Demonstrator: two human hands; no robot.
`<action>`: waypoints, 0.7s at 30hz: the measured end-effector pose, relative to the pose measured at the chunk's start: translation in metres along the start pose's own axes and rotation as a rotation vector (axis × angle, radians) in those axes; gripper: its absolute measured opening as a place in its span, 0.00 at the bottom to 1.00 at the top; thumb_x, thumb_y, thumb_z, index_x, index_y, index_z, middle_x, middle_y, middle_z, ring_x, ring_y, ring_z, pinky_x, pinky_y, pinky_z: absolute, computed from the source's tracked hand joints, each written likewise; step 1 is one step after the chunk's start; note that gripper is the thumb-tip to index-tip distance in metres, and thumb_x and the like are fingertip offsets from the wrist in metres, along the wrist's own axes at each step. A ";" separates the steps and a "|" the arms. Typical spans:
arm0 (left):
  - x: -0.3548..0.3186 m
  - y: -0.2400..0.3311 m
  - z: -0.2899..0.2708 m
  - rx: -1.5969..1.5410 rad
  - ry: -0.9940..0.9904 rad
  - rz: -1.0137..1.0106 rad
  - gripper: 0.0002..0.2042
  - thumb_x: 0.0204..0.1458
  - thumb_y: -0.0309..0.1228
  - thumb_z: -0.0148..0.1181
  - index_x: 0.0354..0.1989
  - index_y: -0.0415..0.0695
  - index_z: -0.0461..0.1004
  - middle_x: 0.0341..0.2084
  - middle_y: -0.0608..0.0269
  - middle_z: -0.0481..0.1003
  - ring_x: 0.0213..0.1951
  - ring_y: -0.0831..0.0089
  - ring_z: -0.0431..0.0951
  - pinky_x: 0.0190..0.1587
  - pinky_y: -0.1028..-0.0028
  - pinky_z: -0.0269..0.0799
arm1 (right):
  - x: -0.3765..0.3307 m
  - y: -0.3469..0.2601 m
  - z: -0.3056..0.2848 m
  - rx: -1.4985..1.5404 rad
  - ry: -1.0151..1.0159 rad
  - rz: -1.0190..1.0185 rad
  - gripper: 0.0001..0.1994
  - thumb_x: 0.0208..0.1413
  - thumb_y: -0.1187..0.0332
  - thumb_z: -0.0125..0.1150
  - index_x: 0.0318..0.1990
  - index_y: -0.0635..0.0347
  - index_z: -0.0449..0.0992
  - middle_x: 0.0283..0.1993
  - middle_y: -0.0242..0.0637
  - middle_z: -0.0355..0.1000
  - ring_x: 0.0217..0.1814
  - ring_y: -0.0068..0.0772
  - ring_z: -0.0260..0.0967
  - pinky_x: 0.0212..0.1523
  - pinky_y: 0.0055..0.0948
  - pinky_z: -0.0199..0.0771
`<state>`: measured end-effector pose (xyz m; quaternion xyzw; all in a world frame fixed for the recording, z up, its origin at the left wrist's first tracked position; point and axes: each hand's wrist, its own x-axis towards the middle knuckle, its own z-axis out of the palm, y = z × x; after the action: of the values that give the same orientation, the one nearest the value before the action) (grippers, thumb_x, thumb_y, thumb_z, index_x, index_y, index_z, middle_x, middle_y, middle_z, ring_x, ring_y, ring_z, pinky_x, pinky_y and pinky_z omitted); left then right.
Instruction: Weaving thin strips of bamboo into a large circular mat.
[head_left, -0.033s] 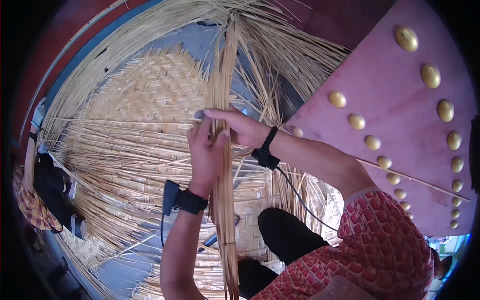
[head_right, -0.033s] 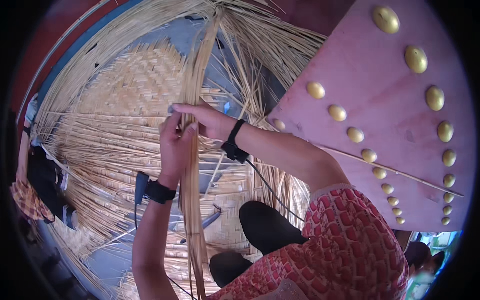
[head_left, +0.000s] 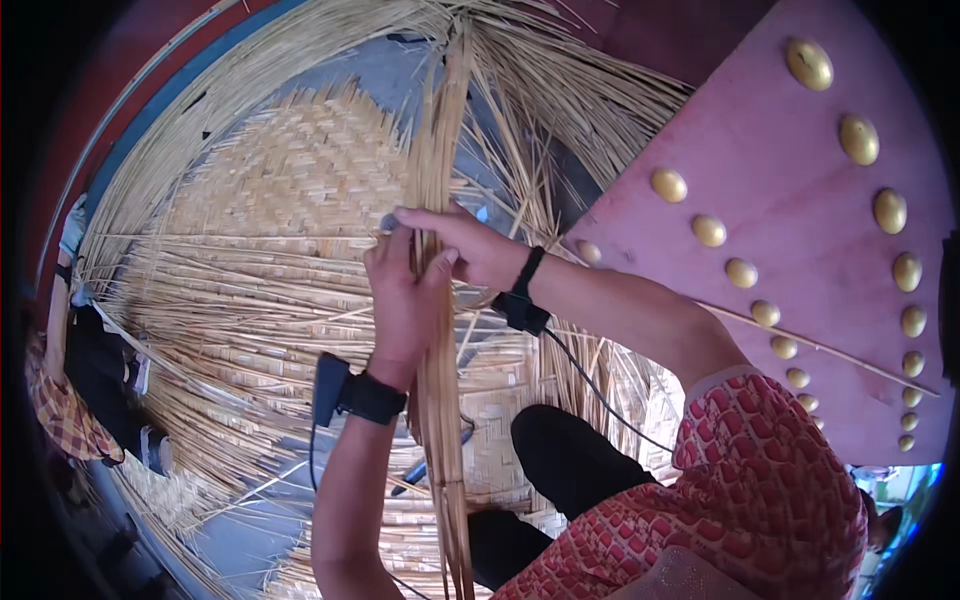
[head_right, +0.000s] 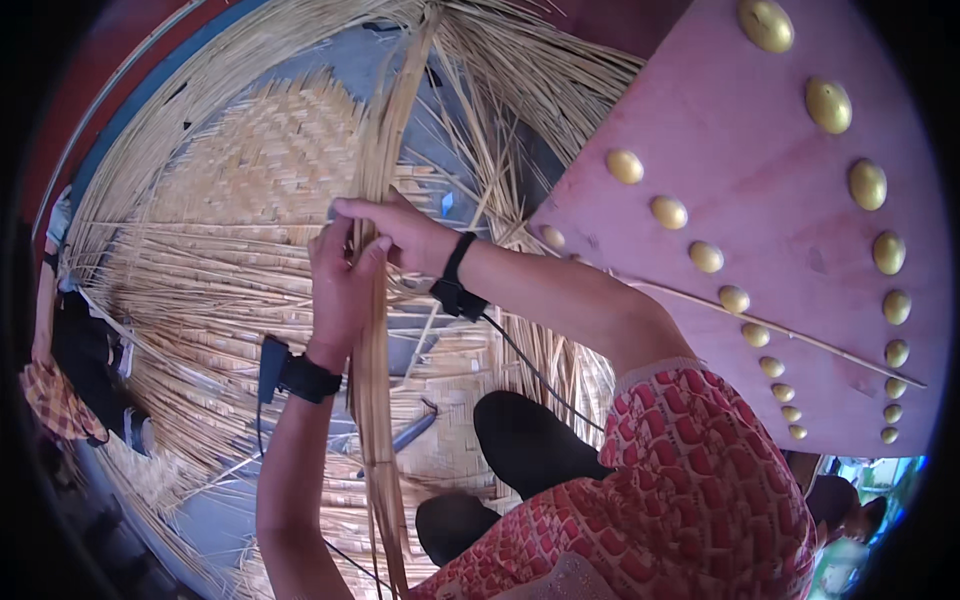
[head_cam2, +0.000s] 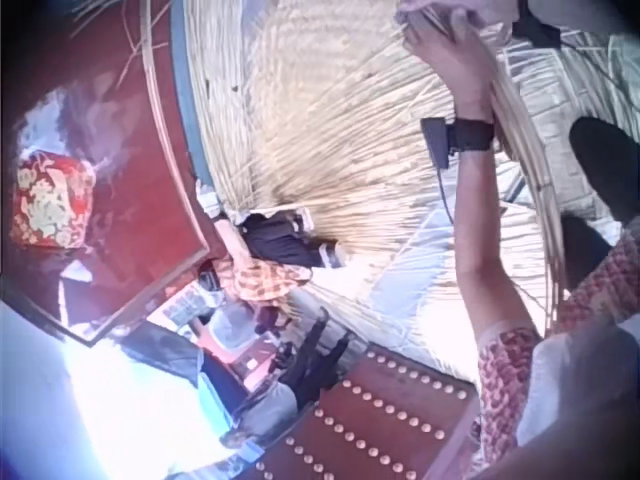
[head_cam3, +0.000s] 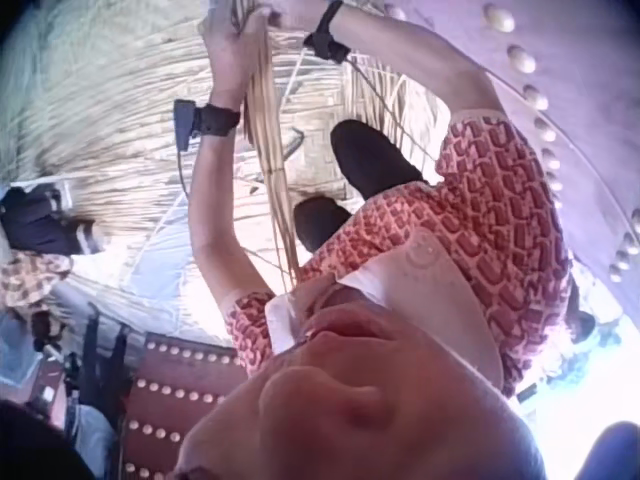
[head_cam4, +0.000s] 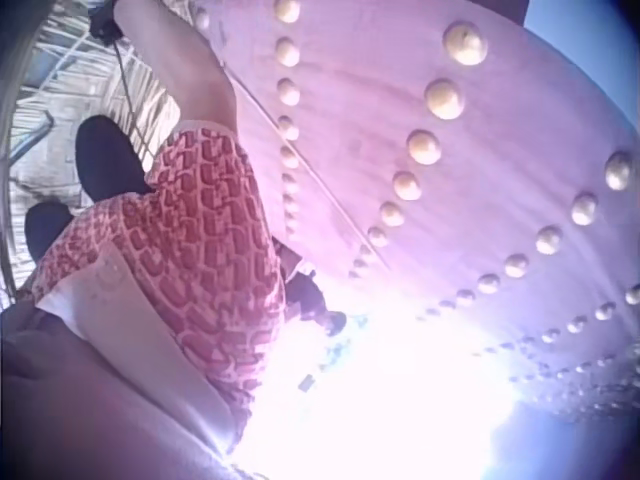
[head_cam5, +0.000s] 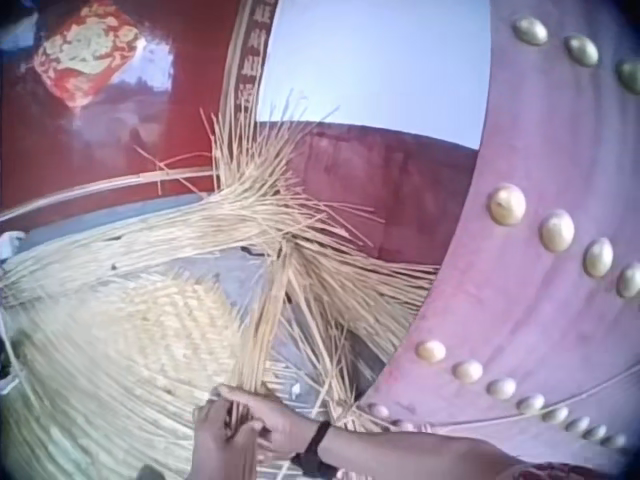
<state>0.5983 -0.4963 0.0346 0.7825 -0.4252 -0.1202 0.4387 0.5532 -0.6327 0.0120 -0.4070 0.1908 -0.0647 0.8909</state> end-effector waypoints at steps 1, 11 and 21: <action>-0.005 0.000 -0.004 0.000 -0.020 -0.021 0.31 0.50 0.27 0.65 0.64 0.40 0.63 0.47 0.48 0.72 0.56 0.57 0.67 0.58 0.65 0.64 | 0.001 0.004 0.009 -0.015 0.064 -0.040 0.12 0.58 0.68 0.60 0.47 0.62 0.70 0.42 0.41 0.75 0.44 0.34 0.77 0.42 0.32 0.80; -0.084 0.093 -0.077 0.198 -0.062 0.069 0.55 0.41 0.46 0.73 0.70 0.34 0.43 0.64 0.34 0.53 0.66 0.43 0.55 0.67 0.55 0.51 | 0.005 -0.111 0.033 -0.211 0.040 -0.343 0.05 0.55 0.74 0.59 0.35 0.67 0.72 0.28 0.43 0.74 0.28 0.37 0.75 0.30 0.35 0.80; -0.408 0.156 -0.122 0.019 0.414 -0.634 0.39 0.53 0.17 0.57 0.73 0.51 0.45 0.61 0.48 0.61 0.59 0.61 0.66 0.51 0.71 0.70 | -0.098 -0.183 -0.147 -1.396 0.220 -0.343 0.19 0.41 0.74 0.60 0.42 0.76 0.69 0.28 0.51 0.74 0.26 0.42 0.74 0.27 0.38 0.74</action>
<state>0.3309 -0.1502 0.1540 0.8870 -0.0653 -0.0856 0.4491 0.4128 -0.8305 0.0899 -0.8960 0.2094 -0.1072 0.3766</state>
